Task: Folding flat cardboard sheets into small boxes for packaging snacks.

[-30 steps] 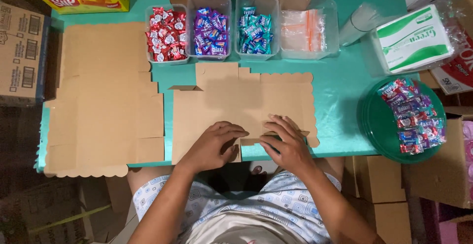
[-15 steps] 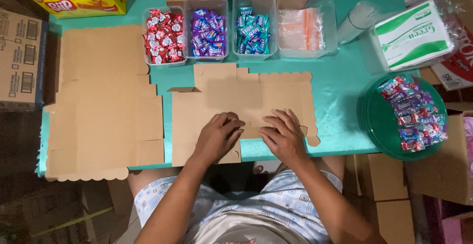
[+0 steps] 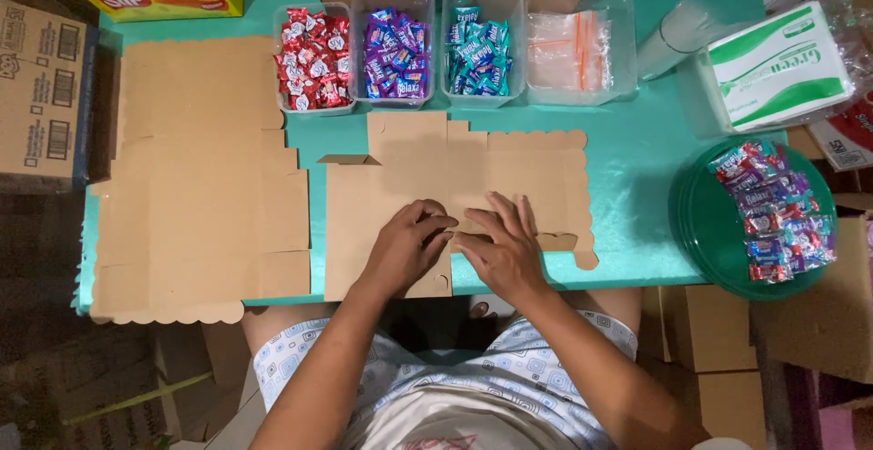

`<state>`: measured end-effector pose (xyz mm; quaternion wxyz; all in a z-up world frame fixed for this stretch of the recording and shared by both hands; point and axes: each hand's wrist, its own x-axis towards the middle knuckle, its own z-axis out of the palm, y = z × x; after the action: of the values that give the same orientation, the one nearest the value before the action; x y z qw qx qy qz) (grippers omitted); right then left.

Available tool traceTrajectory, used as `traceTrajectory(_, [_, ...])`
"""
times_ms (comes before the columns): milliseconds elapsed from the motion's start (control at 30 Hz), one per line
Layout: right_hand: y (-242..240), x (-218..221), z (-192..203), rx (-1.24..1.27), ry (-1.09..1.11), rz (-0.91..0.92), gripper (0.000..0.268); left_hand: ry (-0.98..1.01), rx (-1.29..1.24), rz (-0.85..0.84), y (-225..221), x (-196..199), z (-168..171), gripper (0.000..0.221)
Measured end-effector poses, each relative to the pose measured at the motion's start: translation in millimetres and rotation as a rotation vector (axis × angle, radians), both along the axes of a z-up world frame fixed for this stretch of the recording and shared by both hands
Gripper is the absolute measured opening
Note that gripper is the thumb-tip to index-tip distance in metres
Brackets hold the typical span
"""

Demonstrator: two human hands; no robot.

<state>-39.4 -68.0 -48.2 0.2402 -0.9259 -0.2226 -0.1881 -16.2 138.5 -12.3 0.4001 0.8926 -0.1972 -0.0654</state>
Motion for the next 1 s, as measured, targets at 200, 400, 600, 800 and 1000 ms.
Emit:
traceTrajectory(200, [5.6, 2.9, -4.4, -0.021, 0.033, -0.002, 0.007, -0.014, 0.004, 0.002, -2.2, 0.2, 1.9, 0.014])
traceTrajectory(400, [9.9, 0.4, 2.0, -0.081, -0.046, 0.043, 0.005, 0.059, 0.047, -0.081, 6.1, -1.9, 44.0, 0.019])
traceTrajectory(600, [4.4, -7.7, 5.1, 0.001, -0.118, 0.195, 0.006, -0.175, 0.034, -0.078, 52.6, -21.4, 59.6, 0.02])
traceTrajectory(800, [-0.3, -10.1, 21.5, -0.109, -0.085, 0.247, 0.008, -0.124, -0.024, -0.047, 96.4, -45.7, 30.6, 0.02])
traceTrajectory(1000, [-7.8, -13.2, 27.1, -0.255, 0.174, 0.325, 0.05, 0.223, 0.049, -0.137, 100.8, -56.6, 52.6, 0.066])
